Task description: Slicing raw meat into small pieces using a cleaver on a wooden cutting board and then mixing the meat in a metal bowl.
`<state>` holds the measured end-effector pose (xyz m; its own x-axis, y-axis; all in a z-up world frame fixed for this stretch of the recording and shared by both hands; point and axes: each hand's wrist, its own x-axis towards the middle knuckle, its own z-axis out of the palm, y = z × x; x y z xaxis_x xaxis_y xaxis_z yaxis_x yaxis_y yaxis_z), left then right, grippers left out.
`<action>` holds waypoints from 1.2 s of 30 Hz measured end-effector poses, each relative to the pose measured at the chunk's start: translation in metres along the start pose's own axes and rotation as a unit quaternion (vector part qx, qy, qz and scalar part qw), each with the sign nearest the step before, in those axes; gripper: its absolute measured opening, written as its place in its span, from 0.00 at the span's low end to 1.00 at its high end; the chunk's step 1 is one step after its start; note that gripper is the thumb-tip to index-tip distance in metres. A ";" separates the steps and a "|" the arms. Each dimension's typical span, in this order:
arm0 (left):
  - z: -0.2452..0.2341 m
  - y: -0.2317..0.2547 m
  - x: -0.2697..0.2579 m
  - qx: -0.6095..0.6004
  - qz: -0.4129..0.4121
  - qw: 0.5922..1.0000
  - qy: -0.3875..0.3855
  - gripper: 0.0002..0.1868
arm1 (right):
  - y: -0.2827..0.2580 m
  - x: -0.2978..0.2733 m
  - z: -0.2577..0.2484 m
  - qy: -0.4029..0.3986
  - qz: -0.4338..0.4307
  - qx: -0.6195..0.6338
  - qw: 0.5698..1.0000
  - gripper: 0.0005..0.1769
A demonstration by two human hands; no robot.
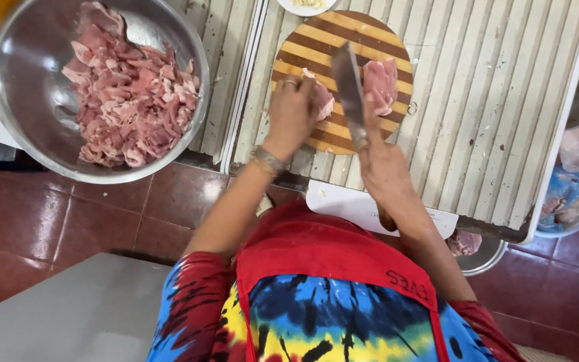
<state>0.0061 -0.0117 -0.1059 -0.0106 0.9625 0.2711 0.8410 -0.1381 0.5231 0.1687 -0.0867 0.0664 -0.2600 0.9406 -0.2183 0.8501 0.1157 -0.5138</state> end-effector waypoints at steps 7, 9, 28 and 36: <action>0.012 0.019 -0.012 0.035 -0.003 0.987 0.157 0.14 | -0.001 0.017 0.012 -0.076 -0.027 -0.123 0.989 0.36; 0.010 0.020 -0.014 0.022 0.007 0.987 0.156 0.15 | 0.001 0.018 0.015 -0.094 -0.022 -0.140 0.985 0.38; -0.006 0.028 0.001 0.040 -0.010 0.996 0.082 0.16 | 0.032 0.052 0.047 -0.063 -0.023 0.032 0.997 0.36; -0.012 0.031 0.009 0.052 0.033 0.993 0.104 0.20 | 0.019 0.033 0.031 -0.057 -0.027 0.015 0.998 0.31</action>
<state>0.0259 -0.0103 -0.0779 -0.0559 0.8819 0.4681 0.8947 -0.1639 0.4156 0.1625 -0.0637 0.0239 -0.3574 0.8907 -0.2808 0.8193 0.1548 -0.5520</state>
